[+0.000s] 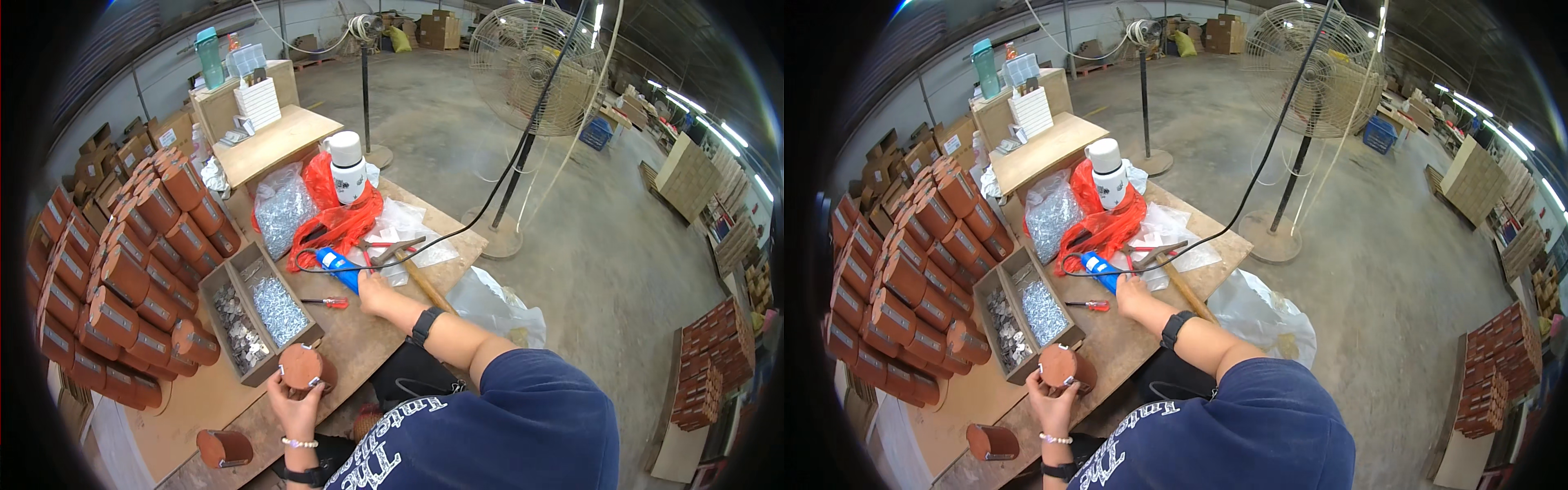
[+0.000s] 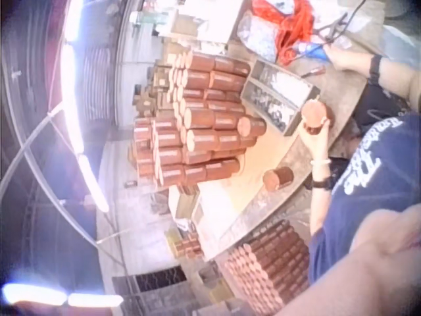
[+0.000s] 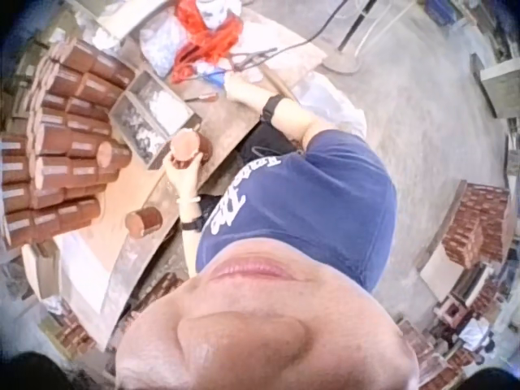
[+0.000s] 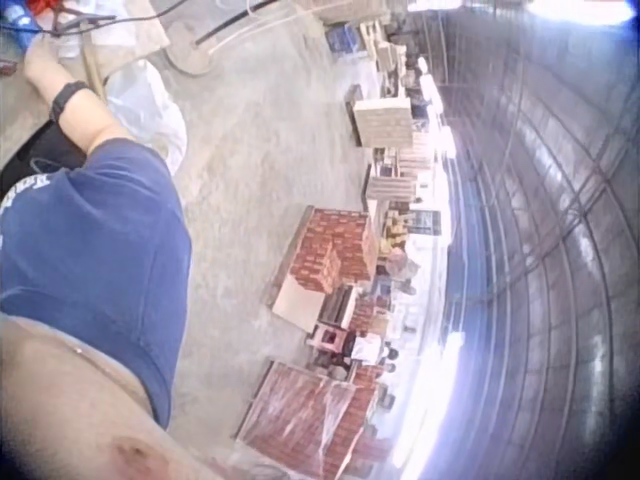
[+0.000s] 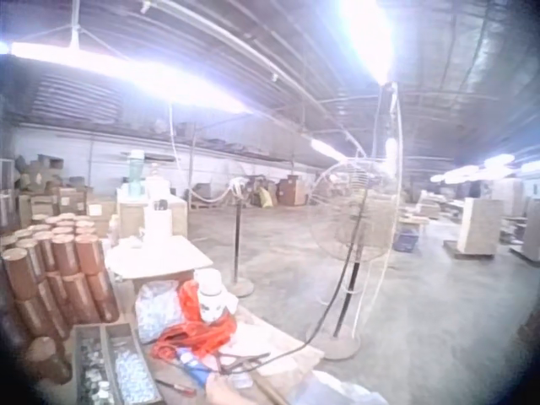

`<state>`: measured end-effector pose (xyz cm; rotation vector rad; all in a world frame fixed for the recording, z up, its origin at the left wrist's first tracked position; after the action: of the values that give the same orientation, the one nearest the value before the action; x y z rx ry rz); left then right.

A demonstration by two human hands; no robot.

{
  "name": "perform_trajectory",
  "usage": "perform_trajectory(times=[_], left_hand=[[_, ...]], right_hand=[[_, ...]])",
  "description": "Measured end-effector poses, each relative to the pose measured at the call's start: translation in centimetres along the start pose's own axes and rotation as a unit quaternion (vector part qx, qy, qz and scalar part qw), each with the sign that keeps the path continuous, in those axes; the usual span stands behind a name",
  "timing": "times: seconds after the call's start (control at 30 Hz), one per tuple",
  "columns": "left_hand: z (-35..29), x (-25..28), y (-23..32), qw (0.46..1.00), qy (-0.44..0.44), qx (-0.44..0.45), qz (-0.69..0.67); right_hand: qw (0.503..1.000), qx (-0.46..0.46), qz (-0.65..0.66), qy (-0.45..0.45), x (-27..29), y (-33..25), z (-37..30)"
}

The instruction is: Using an electric screwdriver and a handheld scribe to attach metal brackets to cylindrical wooden components on a workbench in a factory setting.

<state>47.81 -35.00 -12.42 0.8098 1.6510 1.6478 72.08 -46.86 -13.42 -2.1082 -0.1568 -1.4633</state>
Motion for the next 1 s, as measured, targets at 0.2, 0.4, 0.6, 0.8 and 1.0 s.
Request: perform_trajectory(times=[0.2,0.4,0.6,0.8,1.0], left_hand=[[-0.2,0.2,0.3,0.961,0.023,-0.107,0.255],[1.1,2.8,3.4,0.992,-0.003,-0.091,0.083],[7.2,3.9,6.2,0.944,-0.023,-0.120,0.306],[11.8,1.0,4.2,0.754,-0.117,-0.144,0.631],[13.5,0.2,3.5,0.710,-0.160,-0.091,0.680]], right_hand=[[0.991,-0.005,0.129,-0.030,1.6,-0.6,-0.2],[0.930,0.134,0.343,0.001,4.7,1.5,-3.7],[0.755,0.294,0.584,-0.043,8.6,-1.7,-9.0],[0.683,0.369,0.629,-0.034,12.2,-4.6,-12.2],[0.718,0.357,0.596,0.053,12.6,-3.7,-13.0]])
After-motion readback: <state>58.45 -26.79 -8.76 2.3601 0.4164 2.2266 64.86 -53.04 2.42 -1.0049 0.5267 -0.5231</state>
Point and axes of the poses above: each hand's wrist, its own z-axis towards the middle knuckle, its own x-axis out of the back of the hand, y = z × x, the point moved 2 cm from there along z, towards the middle knuckle, and after that the axes turned 5 degrees about -y, right-handed, at the moved point
